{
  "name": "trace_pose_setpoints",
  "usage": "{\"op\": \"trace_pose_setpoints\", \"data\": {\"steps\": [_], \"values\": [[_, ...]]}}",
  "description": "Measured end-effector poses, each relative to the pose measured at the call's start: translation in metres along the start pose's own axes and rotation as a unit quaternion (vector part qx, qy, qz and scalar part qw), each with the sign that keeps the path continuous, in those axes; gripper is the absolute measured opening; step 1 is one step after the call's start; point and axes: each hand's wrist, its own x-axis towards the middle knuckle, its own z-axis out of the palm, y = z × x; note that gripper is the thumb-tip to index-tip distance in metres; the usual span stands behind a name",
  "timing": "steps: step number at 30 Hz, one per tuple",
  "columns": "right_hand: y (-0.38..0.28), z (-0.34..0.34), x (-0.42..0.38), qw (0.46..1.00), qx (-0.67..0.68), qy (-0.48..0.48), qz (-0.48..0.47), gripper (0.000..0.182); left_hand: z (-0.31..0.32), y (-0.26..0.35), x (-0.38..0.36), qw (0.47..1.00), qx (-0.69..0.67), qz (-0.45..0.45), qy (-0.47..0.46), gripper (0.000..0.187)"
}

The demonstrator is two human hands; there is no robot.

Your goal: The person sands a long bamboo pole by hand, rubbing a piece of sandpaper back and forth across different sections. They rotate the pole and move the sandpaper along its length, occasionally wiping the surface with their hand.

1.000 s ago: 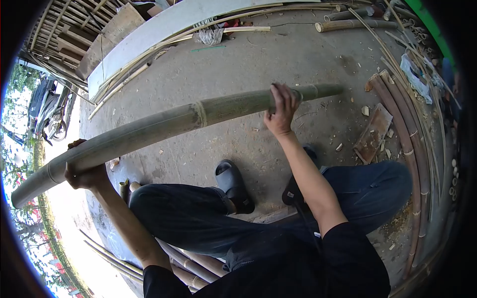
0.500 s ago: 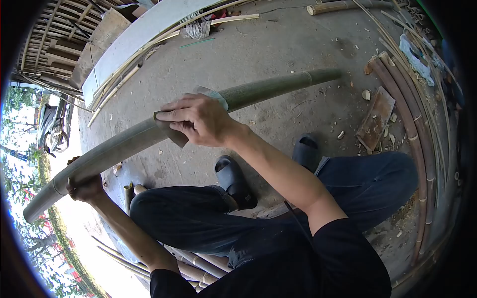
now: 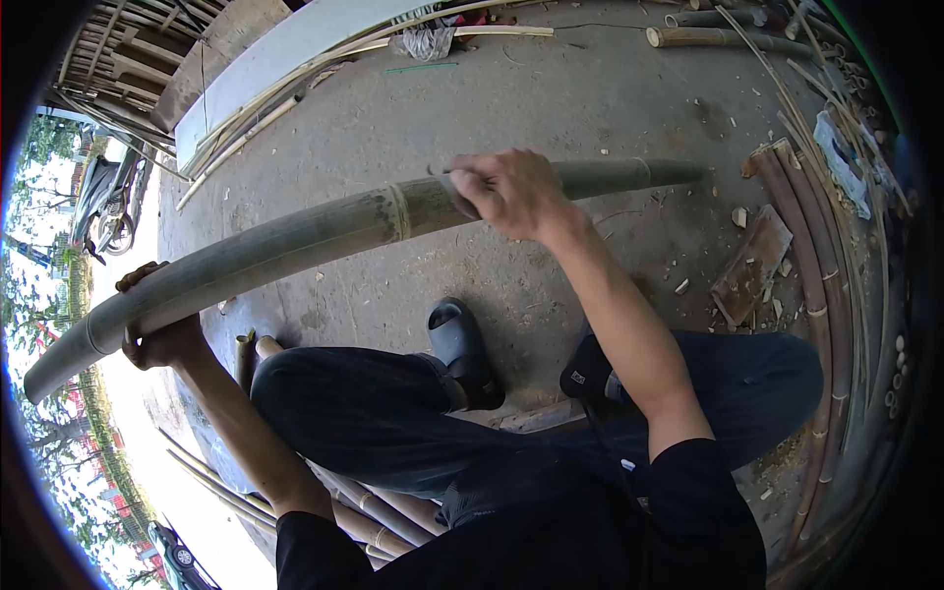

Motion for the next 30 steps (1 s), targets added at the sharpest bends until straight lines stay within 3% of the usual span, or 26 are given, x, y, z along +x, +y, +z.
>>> {"op": "trace_pose_setpoints", "data": {"steps": [2,4,5,7,9,10,12,13,15,16,18,19,21,22,24,25,26,27,28,30], "values": [[-0.081,0.008,0.026,0.999,0.020,-0.043,-0.027,0.069,0.013,-0.003,-0.003,0.993,-0.119,0.019,-0.008,0.064],[-0.120,0.003,0.038,0.997,-0.024,-0.065,-0.029,0.071,0.013,0.000,-0.007,0.996,0.022,0.082,-0.015,0.072],[-0.114,0.000,0.036,0.998,-0.022,-0.061,-0.023,0.071,0.015,-0.001,-0.008,0.996,0.022,0.084,-0.011,0.073],[-0.090,-0.004,0.034,0.990,0.026,-0.136,0.008,0.070,0.006,0.004,-0.009,0.996,-0.018,0.072,-0.042,0.078],[0.009,0.015,0.031,0.988,0.021,-0.145,0.049,0.070,0.007,0.005,-0.013,0.996,-0.044,0.057,-0.050,0.075],[0.018,-0.034,0.009,0.958,0.069,-0.208,0.186,0.068,0.008,0.005,-0.013,0.995,-0.068,0.035,-0.064,0.072],[0.113,-0.056,-0.025,0.927,0.036,-0.179,0.327,0.066,0.011,0.003,-0.015,0.992,-0.071,0.020,-0.106,0.079],[0.182,-0.056,-0.042,0.931,0.053,-0.171,0.319,0.064,0.011,0.004,-0.015,0.994,0.026,0.058,-0.085,0.081],[0.195,-0.077,-0.060,0.923,0.028,-0.139,0.357,0.060,0.008,0.011,-0.019,0.982,0.154,0.103,-0.046,0.084],[0.197,-0.071,-0.059,0.924,0.026,-0.142,0.354,0.060,0.011,0.010,-0.022,0.978,0.167,0.127,-0.002,0.073],[0.198,-0.062,-0.056,0.928,0.030,-0.101,0.358,0.059,0.036,-0.009,-0.022,0.925,0.254,0.217,0.181,0.063],[0.180,-0.058,-0.051,0.935,0.011,-0.095,0.343,0.058,0.048,-0.021,-0.020,0.925,0.253,0.220,0.178,0.063],[0.116,-0.050,-0.035,0.960,0.007,-0.095,0.263,0.061,0.068,-0.037,-0.015,0.886,0.288,0.210,0.297,0.056],[0.083,-0.042,-0.026,0.966,-0.013,-0.088,0.242,0.061,0.057,-0.029,-0.013,0.888,0.289,0.208,0.291,0.056],[0.036,-0.030,-0.019,0.980,-0.030,-0.049,0.189,0.062,0.017,0.001,-0.013,0.967,0.184,0.108,0.142,0.054],[0.022,-0.026,-0.020,0.987,-0.026,-0.018,0.159,0.063,0.018,0.009,-0.015,0.975,0.179,0.108,0.072,0.055],[0.012,-0.024,-0.024,0.990,-0.013,-0.013,0.142,0.063,0.014,0.026,-0.013,0.991,0.088,0.101,0.014,0.056],[0.004,-0.023,-0.025,0.992,-0.002,-0.011,0.125,0.062,0.023,0.032,-0.014,0.977,0.084,0.193,0.024,0.058],[-0.003,-0.022,-0.024,0.991,-0.006,-0.004,0.131,0.062,0.030,0.044,-0.017,0.979,-0.017,0.201,0.000,0.065],[-0.018,-0.016,-0.023,0.997,-0.008,0.064,0.051,0.062,0.040,0.062,-0.025,0.975,-0.096,0.190,-0.069,0.069]]}}
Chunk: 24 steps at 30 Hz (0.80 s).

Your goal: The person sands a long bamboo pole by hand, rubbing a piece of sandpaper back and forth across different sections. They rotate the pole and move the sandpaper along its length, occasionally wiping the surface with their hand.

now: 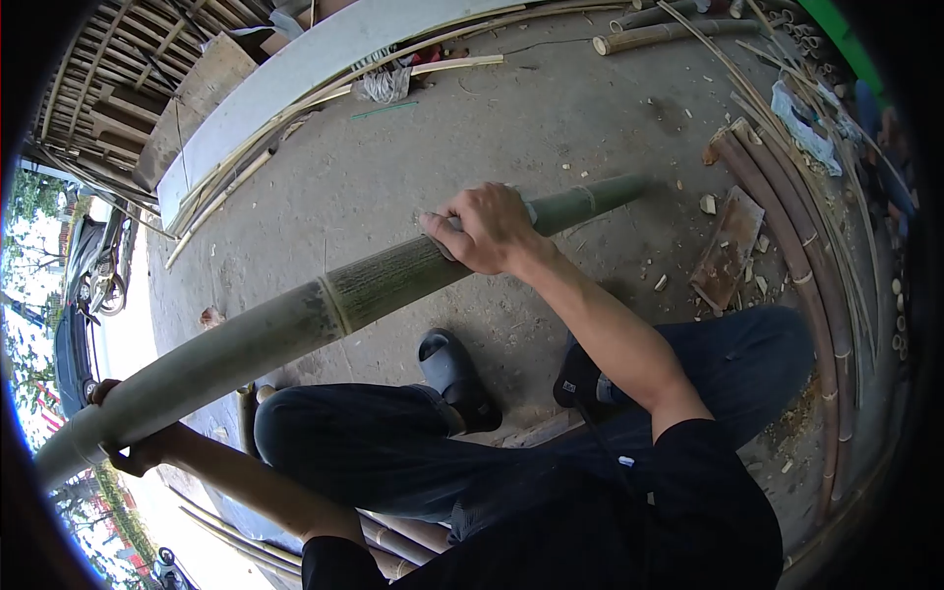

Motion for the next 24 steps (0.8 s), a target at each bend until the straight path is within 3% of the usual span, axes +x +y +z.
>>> {"op": "trace_pose_setpoints", "data": {"steps": [2,4,6,7,8,10,11,12,14,16,17,19,22,24], "values": [[-0.002,-0.005,0.010,0.999,0.006,0.033,-0.014,0.062,0.011,0.002,-0.002,0.998,-0.018,0.058,0.006,0.070],[-0.001,-0.014,0.021,0.998,0.014,0.055,-0.036,0.063,0.007,-0.002,-0.004,0.996,-0.063,0.060,-0.005,0.072],[0.004,-0.026,0.030,0.991,0.010,0.134,-0.010,0.061,-0.005,-0.008,-0.007,0.992,-0.127,0.007,0.014,0.074],[0.015,-0.024,0.033,0.992,0.000,0.121,0.025,0.059,-0.007,-0.020,-0.012,0.997,-0.074,0.011,0.034,0.073],[0.026,-0.020,0.033,0.993,0.001,0.118,0.020,0.059,-0.007,-0.032,-0.020,0.992,0.127,0.014,0.003,0.067],[0.042,-0.016,0.030,0.994,0.001,0.068,0.081,0.055,0.007,-0.056,-0.031,0.960,0.257,-0.041,0.106,0.061],[0.045,-0.015,0.026,0.993,-0.033,0.002,0.113,0.055,0.001,-0.057,-0.027,0.962,0.236,-0.079,0.110,0.059],[0.046,-0.010,0.024,0.993,-0.035,0.001,0.113,0.055,-0.009,-0.056,-0.023,0.963,0.215,-0.118,0.114,0.057],[0.026,-0.001,0.023,0.998,0.025,0.011,0.055,0.053,-0.020,-0.053,-0.021,0.958,0.232,-0.120,0.121,0.056],[-0.024,0.004,0.031,0.998,0.038,-0.051,0.004,0.050,-0.020,-0.055,-0.026,0.969,0.191,-0.116,0.104,0.055],[-0.057,0.014,0.035,0.998,0.040,-0.013,-0.051,0.051,-0.012,-0.060,-0.027,0.961,0.236,-0.081,0.115,0.057],[-0.109,0.033,0.040,0.993,0.004,0.030,-0.115,0.054,-0.008,-0.061,-0.027,0.971,0.204,-0.070,0.100,0.061],[-0.114,0.022,0.043,0.991,0.025,-0.054,-0.116,0.057,-0.014,-0.053,-0.027,0.977,0.182,-0.081,0.080,0.064],[-0.072,0.021,0.040,0.995,0.016,-0.063,-0.073,0.062,-0.023,-0.048,-0.026,0.972,0.186,-0.091,0.107,0.060]]}}
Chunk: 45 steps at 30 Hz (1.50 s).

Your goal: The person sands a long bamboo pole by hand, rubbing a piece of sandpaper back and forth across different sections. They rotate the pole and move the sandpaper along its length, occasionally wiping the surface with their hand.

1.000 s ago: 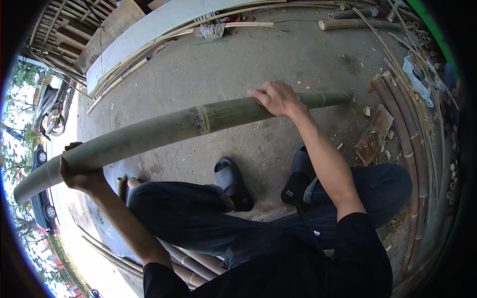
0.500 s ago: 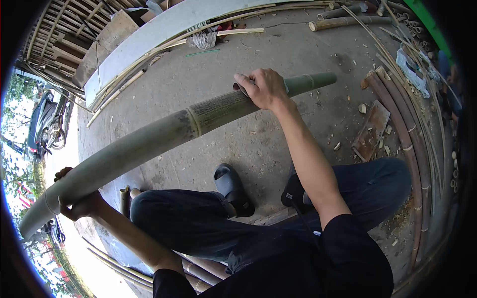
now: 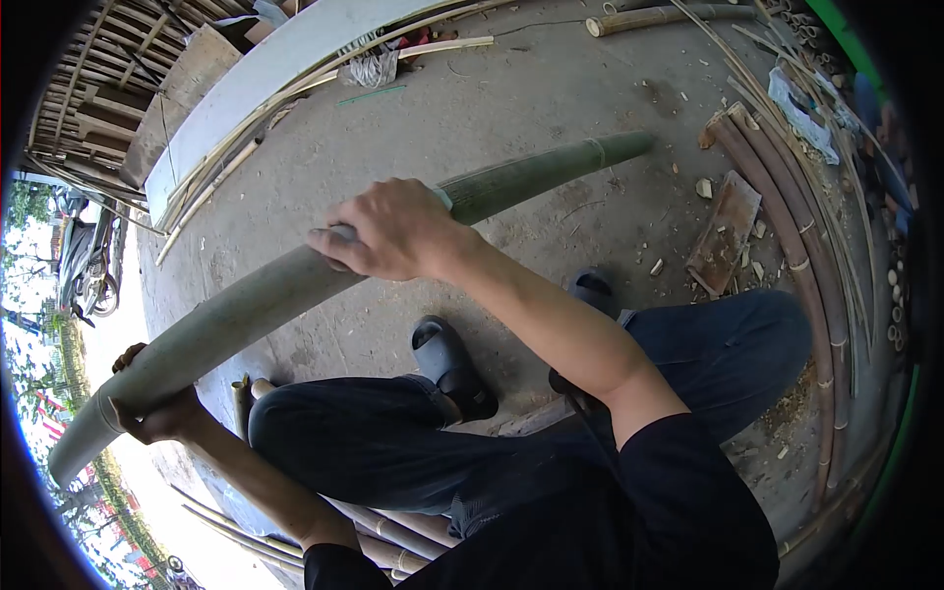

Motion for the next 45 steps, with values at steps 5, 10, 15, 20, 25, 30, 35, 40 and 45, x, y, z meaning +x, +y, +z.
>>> {"op": "trace_pose_setpoints", "data": {"steps": [5,10,15,20,25,30,35,40,45], "values": [[0.253,-0.018,-0.092,0.958,-0.052,0.272,0.069,0.055,-0.005,-0.008,-0.001,0.996,0.071,0.005,0.057,0.053],[0.311,-0.060,-0.122,0.954,0.002,0.210,0.214,0.041,-0.011,-0.007,0.003,1.000,-0.011,0.002,-0.021,0.055],[0.111,-0.030,-0.024,0.977,0.017,-0.120,0.178,0.056,-0.004,-0.009,0.003,1.000,0.023,0.012,-0.006,0.061],[-0.038,-0.017,0.050,0.951,0.097,-0.283,0.076,0.053,-0.016,0.002,0.012,0.995,0.066,0.077,0.027,0.067],[0.023,-0.024,0.048,0.865,0.222,-0.445,0.066,0.029,0.004,-0.007,-0.005,0.997,0.035,0.066,0.032,0.066],[0.221,-0.082,-0.043,0.841,0.117,-0.351,0.396,0.030,-0.003,0.008,0.002,0.984,-0.178,0.010,-0.014,0.066],[0.423,-0.071,-0.204,0.765,-0.172,-0.373,0.496,0.034,0.001,-0.010,0.002,0.994,-0.109,-0.010,-0.010,0.071],[0.315,-0.094,-0.154,0.686,0.149,-0.291,0.651,0.033,0.012,0.000,0.013,0.987,-0.154,-0.007,-0.036,0.070],[0.254,-0.112,-0.089,0.901,0.092,-0.148,0.397,0.035,0.030,-0.010,0.012,0.992,-0.100,0.049,-0.055,0.068]]}}
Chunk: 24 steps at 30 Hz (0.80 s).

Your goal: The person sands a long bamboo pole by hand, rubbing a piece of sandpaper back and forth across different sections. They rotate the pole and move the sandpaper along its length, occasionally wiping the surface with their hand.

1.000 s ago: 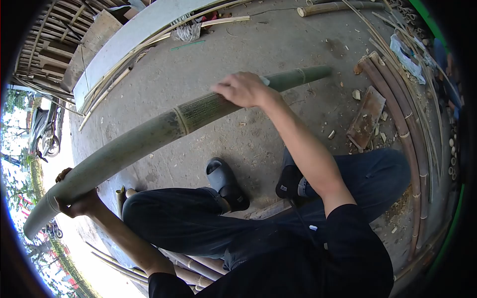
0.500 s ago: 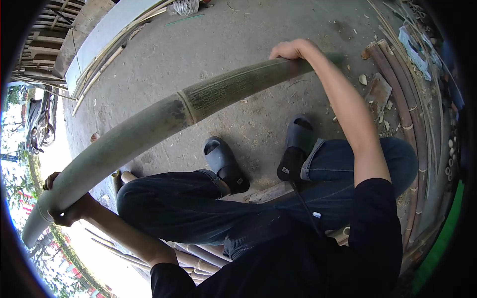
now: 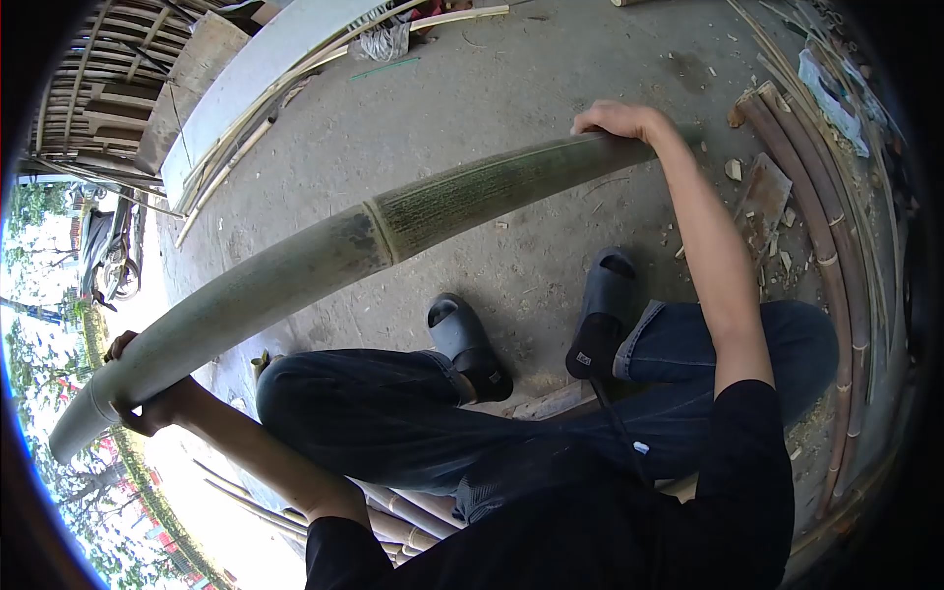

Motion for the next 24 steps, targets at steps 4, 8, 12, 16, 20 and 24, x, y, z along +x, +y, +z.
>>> {"op": "trace_pose_setpoints", "data": {"steps": [4,8,12,16,20,24], "values": [[-0.071,0.030,-0.001,0.957,-0.010,0.064,-0.283,0.043,0.013,-0.028,-0.020,0.972,0.211,0.026,0.097,0.064],[-0.179,0.143,-0.063,0.874,-0.012,0.215,-0.436,0.041,0.014,-0.032,-0.023,0.948,0.270,0.006,0.168,0.068],[-0.230,0.212,-0.090,0.746,0.016,0.440,-0.500,0.037,-0.002,-0.024,-0.018,0.930,0.286,-0.022,0.231,0.061],[-0.186,0.186,-0.057,0.812,-0.003,0.405,-0.419,0.038,-0.018,-0.014,-0.016,0.920,0.280,-0.075,0.263,0.062],[-0.134,0.133,-0.027,0.824,-0.056,0.409,-0.388,0.049,-0.015,-0.023,-0.021,0.939,0.238,-0.062,0.239,0.061],[-0.202,0.139,-0.068,0.904,-0.082,0.203,-0.369,0.044,-0.001,-0.027,-0.025,0.973,0.185,-0.040,0.135,0.063]]}}
